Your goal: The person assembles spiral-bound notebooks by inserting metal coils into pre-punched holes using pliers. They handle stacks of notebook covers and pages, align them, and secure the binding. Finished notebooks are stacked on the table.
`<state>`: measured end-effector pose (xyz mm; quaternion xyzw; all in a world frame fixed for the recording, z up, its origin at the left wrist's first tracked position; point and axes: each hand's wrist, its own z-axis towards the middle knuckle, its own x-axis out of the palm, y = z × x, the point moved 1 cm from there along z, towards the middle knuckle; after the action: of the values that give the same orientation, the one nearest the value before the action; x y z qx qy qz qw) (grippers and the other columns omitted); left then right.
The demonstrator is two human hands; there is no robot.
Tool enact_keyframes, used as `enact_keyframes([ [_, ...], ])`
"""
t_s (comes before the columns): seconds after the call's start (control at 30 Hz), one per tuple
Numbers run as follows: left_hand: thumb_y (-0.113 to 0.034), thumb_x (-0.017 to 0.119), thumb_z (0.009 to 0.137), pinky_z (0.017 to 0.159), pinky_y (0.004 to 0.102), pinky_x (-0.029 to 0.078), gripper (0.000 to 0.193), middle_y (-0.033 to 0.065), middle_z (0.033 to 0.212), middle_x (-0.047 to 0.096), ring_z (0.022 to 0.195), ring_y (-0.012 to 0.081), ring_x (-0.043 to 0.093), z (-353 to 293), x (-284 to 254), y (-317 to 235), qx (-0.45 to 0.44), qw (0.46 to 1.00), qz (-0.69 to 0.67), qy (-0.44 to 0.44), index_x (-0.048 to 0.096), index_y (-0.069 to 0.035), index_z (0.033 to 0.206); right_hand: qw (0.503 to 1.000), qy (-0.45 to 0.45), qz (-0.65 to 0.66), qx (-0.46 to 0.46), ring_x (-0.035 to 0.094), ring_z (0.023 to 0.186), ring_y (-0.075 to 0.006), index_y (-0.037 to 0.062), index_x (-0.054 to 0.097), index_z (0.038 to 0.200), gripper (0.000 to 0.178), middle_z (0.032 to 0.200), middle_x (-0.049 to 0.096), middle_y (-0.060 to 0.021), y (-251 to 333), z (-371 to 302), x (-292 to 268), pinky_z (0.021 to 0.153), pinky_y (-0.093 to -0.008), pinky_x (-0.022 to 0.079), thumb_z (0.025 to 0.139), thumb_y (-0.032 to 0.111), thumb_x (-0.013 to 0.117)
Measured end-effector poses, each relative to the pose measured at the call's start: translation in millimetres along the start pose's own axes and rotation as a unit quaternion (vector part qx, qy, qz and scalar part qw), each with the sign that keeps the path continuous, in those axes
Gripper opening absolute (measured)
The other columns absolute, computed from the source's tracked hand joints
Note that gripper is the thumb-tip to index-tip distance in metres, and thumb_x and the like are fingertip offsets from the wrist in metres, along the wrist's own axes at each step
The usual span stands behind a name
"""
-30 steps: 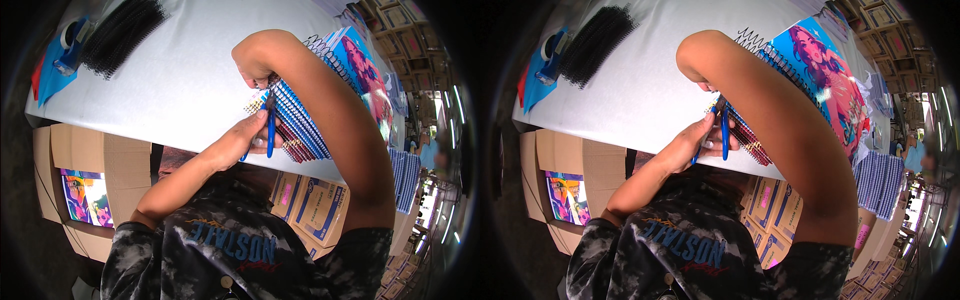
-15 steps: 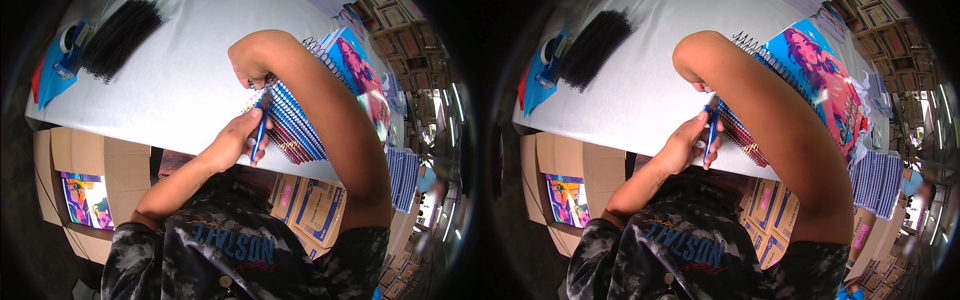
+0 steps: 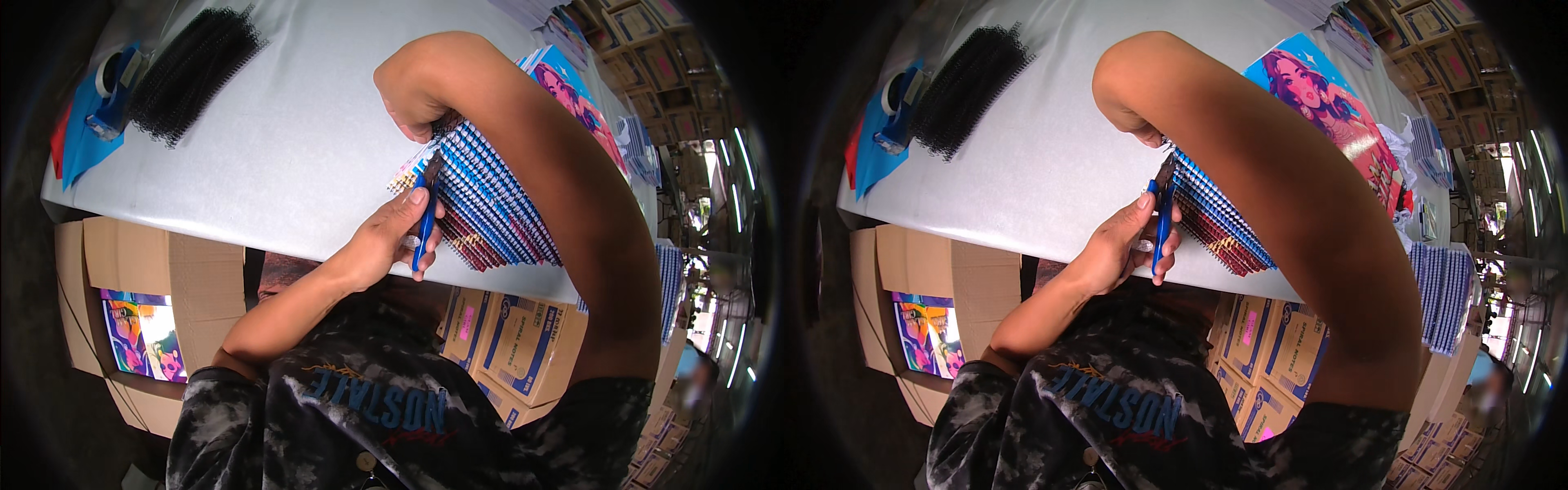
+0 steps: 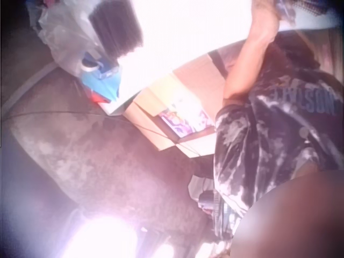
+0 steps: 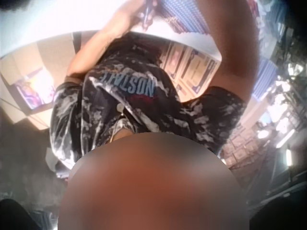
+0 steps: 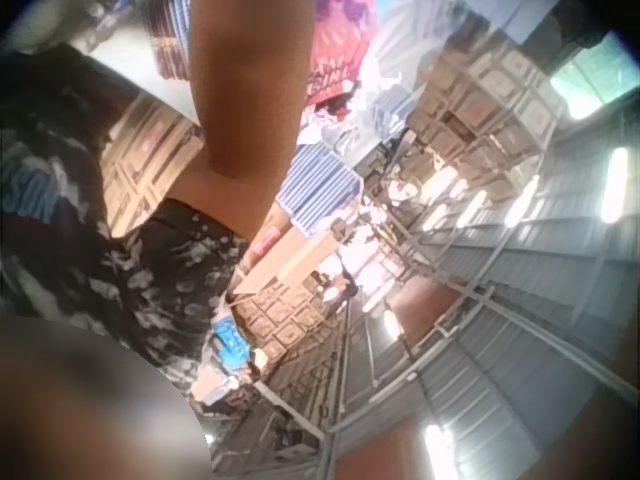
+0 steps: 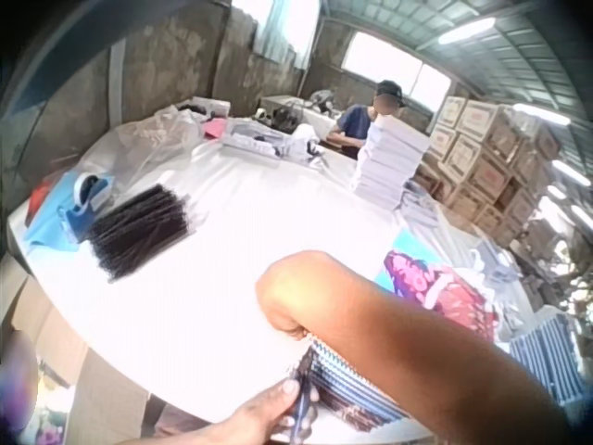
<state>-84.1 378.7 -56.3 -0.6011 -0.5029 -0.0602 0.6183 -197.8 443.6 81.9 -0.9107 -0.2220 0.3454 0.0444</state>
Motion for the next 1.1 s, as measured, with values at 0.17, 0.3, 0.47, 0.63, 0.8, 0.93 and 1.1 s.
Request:
enact_keyframes([
  [0.17,-0.050,0.027,0.096,0.054,0.0283,0.043,0.048,0.0055,0.073,0.048,0.060,0.0150,0.048,6.0,-0.3,2.8,0.005,1.000,-0.029,0.008,0.045,-0.007,0.102,1.000,-0.019,-0.017,0.007,0.062,0.069,-0.0234,0.0047,0.071,0.081,0.019,0.079,0.067,-0.0118,-4.7,13.0,8.9,0.059,-0.0366,0.048,0.062,0.001,0.067],
  [0.3,-0.050,0.027,0.095,0.071,0.0327,0.050,0.054,0.0117,0.090,0.058,0.082,0.0229,0.060,-2.8,-8.7,6.6,-0.012,0.998,-0.024,0.054,0.045,-0.003,0.114,0.998,-0.030,-0.043,0.034,0.062,0.071,-0.0223,0.0048,0.071,0.082,0.023,0.080,0.068,-0.0102,-4.5,15.0,9.6,0.061,-0.0355,0.048,0.061,0.000,0.067],
  [0.47,-0.051,0.024,0.095,0.083,0.0355,0.051,0.059,0.0158,0.101,0.059,0.097,0.0264,0.061,7.3,1.4,-6.9,0.002,0.999,0.013,0.030,0.043,-0.001,0.121,0.999,-0.006,-0.025,0.023,0.062,0.074,-0.0213,0.0060,0.071,0.087,0.029,0.085,0.068,-0.0092,-6.3,21.4,10.2,0.063,-0.0345,0.048,0.060,-0.002,0.064],
  [0.63,-0.051,0.027,0.095,0.073,0.0321,0.051,0.055,0.0119,0.091,0.059,0.086,0.0247,0.063,5.7,-6.7,-3.8,0.005,0.999,0.013,0.038,0.044,-0.004,0.118,0.999,-0.019,-0.026,0.034,0.062,0.075,-0.0210,0.0055,0.070,0.087,0.027,0.084,0.068,-0.0090,-11.9,21.5,9.3,0.064,-0.0341,0.048,0.061,-0.001,0.064],
  [0.8,-0.053,0.028,0.094,0.071,0.0333,0.050,0.057,0.0105,0.090,0.059,0.084,0.0240,0.063,1.7,8.8,-9.8,0.022,0.999,0.048,0.001,0.045,-0.004,0.117,0.999,-0.005,-0.041,0.019,0.062,0.074,-0.0205,0.0057,0.070,0.087,0.028,0.083,0.068,-0.0092,-13.2,25.5,8.3,0.064,-0.0337,0.048,0.061,-0.001,0.063],
  [0.93,-0.053,0.028,0.094,0.066,0.0301,0.050,0.055,0.0094,0.082,0.057,0.071,0.0194,0.059,8.0,0.5,-15.7,0.023,0.997,0.063,0.039,0.045,-0.004,0.114,0.999,-0.026,-0.021,0.020,0.061,0.072,-0.0204,0.0055,0.070,0.086,0.028,0.080,0.067,-0.0095,-14.0,21.3,8.5,0.063,-0.0334,0.048,0.061,-0.002,0.061],
  [1.1,-0.052,0.027,0.095,0.067,0.0293,0.050,0.055,0.0092,0.082,0.056,0.071,0.0186,0.058,-3.6,2.3,-9.9,0.020,0.998,0.046,0.025,0.044,-0.004,0.114,0.997,-0.037,-0.017,0.067,0.060,0.068,-0.0215,0.0034,0.070,0.086,0.022,0.077,0.066,-0.0098,-7.4,2.1,-1.4,0.061,-0.0341,0.047,0.065,0.004,0.061],
])
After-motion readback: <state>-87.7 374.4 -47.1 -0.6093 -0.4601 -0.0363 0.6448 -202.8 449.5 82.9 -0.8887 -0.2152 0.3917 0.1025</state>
